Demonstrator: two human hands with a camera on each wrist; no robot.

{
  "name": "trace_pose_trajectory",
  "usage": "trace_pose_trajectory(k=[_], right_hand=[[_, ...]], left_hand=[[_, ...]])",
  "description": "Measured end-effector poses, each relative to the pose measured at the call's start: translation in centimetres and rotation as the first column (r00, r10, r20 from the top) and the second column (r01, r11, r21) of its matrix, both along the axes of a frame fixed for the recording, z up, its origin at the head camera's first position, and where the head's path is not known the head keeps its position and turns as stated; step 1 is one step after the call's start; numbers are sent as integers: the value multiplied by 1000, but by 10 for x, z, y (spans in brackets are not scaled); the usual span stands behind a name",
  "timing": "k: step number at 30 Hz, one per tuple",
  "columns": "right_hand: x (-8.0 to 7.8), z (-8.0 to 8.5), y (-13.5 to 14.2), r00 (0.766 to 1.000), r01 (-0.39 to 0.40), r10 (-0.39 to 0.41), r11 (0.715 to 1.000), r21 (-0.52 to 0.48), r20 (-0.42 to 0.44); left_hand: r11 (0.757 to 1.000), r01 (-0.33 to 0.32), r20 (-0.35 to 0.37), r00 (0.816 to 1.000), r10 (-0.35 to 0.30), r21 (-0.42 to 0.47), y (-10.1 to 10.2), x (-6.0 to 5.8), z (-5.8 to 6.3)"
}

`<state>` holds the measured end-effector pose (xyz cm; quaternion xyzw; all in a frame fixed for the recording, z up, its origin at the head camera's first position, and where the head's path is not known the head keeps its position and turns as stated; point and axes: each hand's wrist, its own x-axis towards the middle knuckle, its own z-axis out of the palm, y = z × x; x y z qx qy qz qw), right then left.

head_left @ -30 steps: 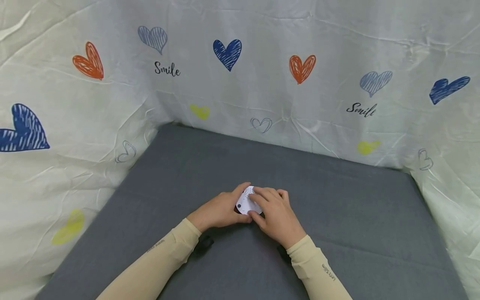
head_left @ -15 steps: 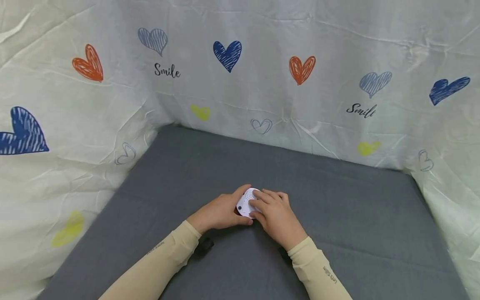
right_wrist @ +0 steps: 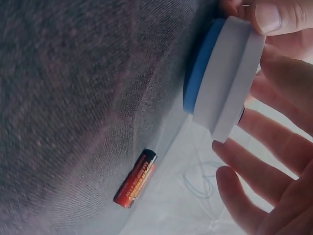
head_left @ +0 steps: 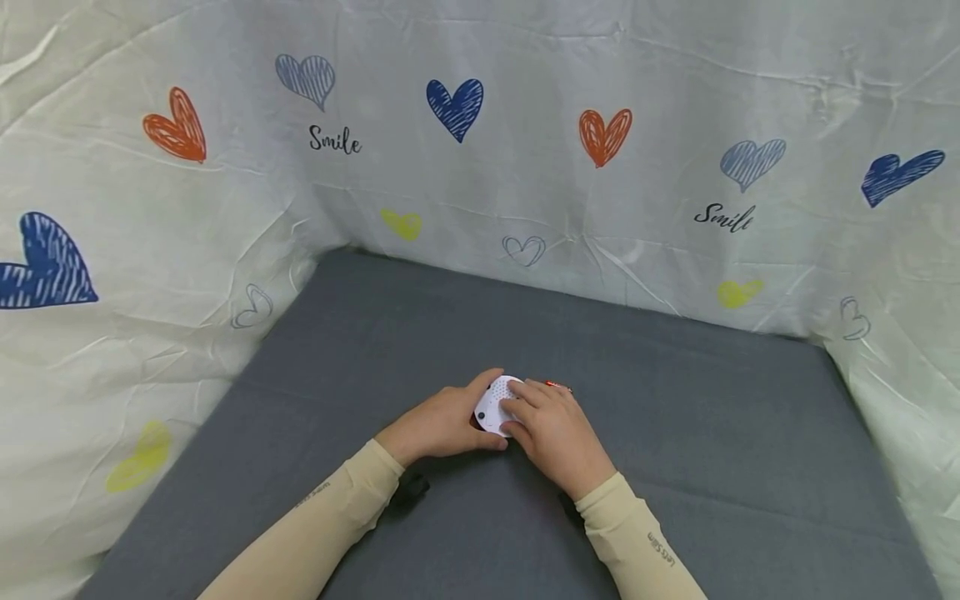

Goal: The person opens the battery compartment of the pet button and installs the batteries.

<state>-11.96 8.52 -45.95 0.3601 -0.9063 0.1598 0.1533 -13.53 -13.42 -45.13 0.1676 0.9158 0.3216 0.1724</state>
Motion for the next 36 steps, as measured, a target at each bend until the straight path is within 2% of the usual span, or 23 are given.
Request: trace_pose_trajectory(k=[5,10,20,26,31,36], right_hand=[[0,-2,-1,999,-1,2,999,43,-32],[-1,-3,-1,998,-11,14,999,45,-59],[-4,-5,0,985,-52,57,998,35,-163],[-4,-6,-2,979,-46,52,998,35,-197],[-3,-7,-3,978,-30,35,999,23,-207],[-3,-6,-1,986,-22,18,1000,-22,-166]], left_hand=[[1000,-3,4,1000,3,9,-1,1,0],[1000,7,-6,1000,-7,5,-1,1,-1],[1000,15,-23,1000,-14,26,-2,1,-2],[999,21,-17,1000,-21,40,-1,1,-1],[1000,1,-9,1000,0,27,-1,1,0],[1000,-7,-8,1000,7,13,0,1,-1]])
